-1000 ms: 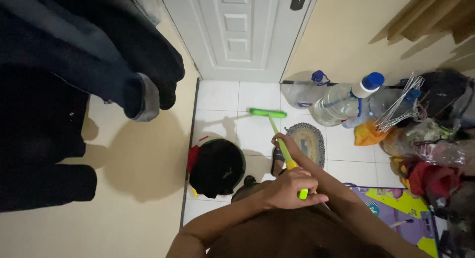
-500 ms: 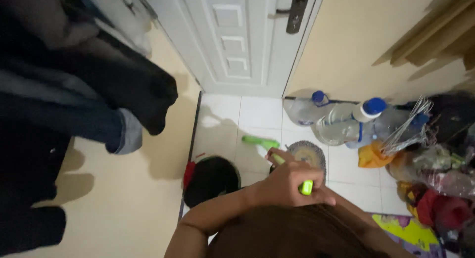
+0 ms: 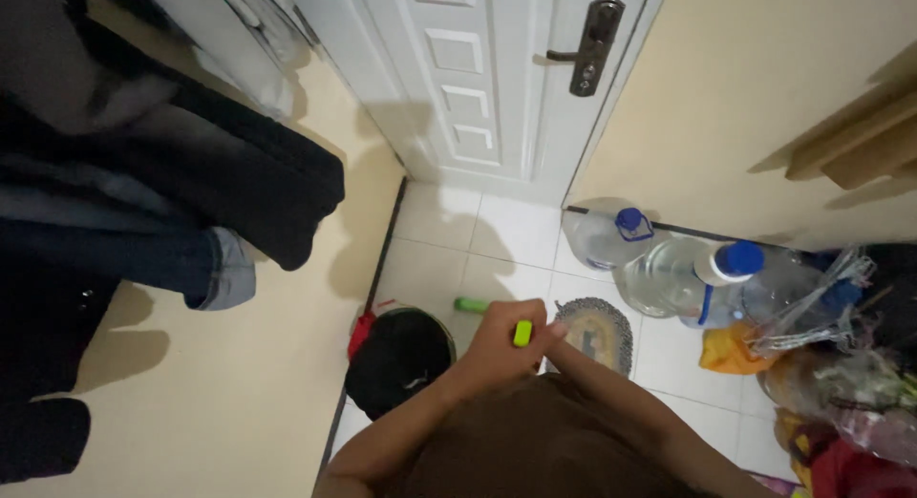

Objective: Sweep the floor using a broom.

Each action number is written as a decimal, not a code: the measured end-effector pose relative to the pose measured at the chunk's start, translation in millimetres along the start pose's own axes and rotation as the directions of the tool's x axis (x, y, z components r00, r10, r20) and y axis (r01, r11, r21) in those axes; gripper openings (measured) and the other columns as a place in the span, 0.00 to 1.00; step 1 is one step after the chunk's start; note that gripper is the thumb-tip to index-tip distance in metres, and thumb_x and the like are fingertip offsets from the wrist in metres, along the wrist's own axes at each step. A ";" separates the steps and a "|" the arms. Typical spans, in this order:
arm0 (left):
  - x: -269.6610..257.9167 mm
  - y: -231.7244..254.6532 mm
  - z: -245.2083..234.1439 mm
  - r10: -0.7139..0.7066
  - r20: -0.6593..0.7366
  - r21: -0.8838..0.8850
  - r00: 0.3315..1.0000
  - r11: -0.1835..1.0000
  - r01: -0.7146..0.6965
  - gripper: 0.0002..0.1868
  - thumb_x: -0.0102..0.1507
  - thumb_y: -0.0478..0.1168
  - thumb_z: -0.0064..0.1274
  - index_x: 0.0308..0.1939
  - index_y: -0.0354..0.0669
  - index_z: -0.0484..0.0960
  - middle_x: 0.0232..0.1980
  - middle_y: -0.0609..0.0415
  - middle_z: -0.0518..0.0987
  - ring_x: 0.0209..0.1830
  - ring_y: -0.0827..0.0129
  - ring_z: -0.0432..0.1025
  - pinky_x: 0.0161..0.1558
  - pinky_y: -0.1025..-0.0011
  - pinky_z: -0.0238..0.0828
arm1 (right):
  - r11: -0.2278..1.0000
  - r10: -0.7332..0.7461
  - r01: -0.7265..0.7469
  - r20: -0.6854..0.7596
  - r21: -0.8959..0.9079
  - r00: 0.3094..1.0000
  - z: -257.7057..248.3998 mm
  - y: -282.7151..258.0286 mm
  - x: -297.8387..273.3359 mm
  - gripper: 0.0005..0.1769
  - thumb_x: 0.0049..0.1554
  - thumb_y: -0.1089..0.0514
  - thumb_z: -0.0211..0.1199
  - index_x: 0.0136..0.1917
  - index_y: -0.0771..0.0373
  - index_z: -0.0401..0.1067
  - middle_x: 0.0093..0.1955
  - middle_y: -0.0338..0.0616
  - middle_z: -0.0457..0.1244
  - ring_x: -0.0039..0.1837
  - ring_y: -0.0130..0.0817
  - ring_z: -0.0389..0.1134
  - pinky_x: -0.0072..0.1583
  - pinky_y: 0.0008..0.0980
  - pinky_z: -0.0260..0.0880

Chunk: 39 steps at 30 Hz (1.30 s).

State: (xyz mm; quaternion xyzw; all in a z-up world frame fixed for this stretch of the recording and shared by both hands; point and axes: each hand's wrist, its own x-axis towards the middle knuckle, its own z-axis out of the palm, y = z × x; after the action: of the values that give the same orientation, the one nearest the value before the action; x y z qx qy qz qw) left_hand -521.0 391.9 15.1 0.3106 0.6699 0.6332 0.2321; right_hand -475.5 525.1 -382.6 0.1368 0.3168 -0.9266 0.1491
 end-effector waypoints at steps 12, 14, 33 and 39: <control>-13.4 -52.3 -19.6 0.261 -0.085 0.291 0.962 0.930 -0.226 0.18 0.64 0.39 0.62 0.25 0.40 0.70 0.26 0.50 0.71 0.28 0.56 0.68 0.33 0.64 0.63 | 0.055 -0.317 0.149 0.124 -0.987 0.940 5.3 -82.9 125.5 0.12 0.57 0.51 0.67 0.45 0.60 0.70 0.39 0.50 0.69 0.43 0.47 0.71 0.47 0.43 0.70; -11.7 -50.1 -29.2 0.311 -0.046 0.268 0.949 0.919 -0.288 0.17 0.64 0.39 0.62 0.26 0.41 0.72 0.27 0.51 0.72 0.29 0.55 0.69 0.35 0.63 0.64 | 0.038 -0.363 0.174 0.148 -0.984 0.920 5.4 -86.8 133.6 0.12 0.57 0.51 0.67 0.44 0.59 0.70 0.38 0.50 0.69 0.43 0.49 0.71 0.47 0.44 0.69; 62.9 35.2 -140.8 0.344 0.219 -0.021 0.913 0.937 -0.348 0.19 0.69 0.45 0.60 0.30 0.40 0.70 0.24 0.54 0.69 0.19 0.72 0.63 0.28 0.69 0.60 | -0.358 -0.932 -0.289 -0.321 0.888 0.168 501.1 -177.9 32.0 0.23 0.65 0.51 0.68 0.36 0.61 0.61 0.33 0.35 0.54 0.40 0.19 0.53 0.45 0.25 0.54; 56.5 3.3 -157.9 0.356 0.104 -0.022 0.929 0.934 -0.356 0.19 0.68 0.44 0.59 0.30 0.38 0.70 0.24 0.52 0.68 0.22 0.69 0.64 0.29 0.67 0.60 | -0.100 -0.990 -0.523 -0.029 0.847 0.141 447.6 -141.0 66.0 0.27 0.70 0.48 0.62 0.33 0.58 0.58 0.28 0.34 0.54 0.32 0.23 0.50 0.41 0.29 0.56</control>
State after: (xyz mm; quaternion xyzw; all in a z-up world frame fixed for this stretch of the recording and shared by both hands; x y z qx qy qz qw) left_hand -671.4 320.8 37.3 0.4597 0.5882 0.6484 0.1493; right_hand -658.5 337.9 12.4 -0.4818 -0.5437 -0.6682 -0.1605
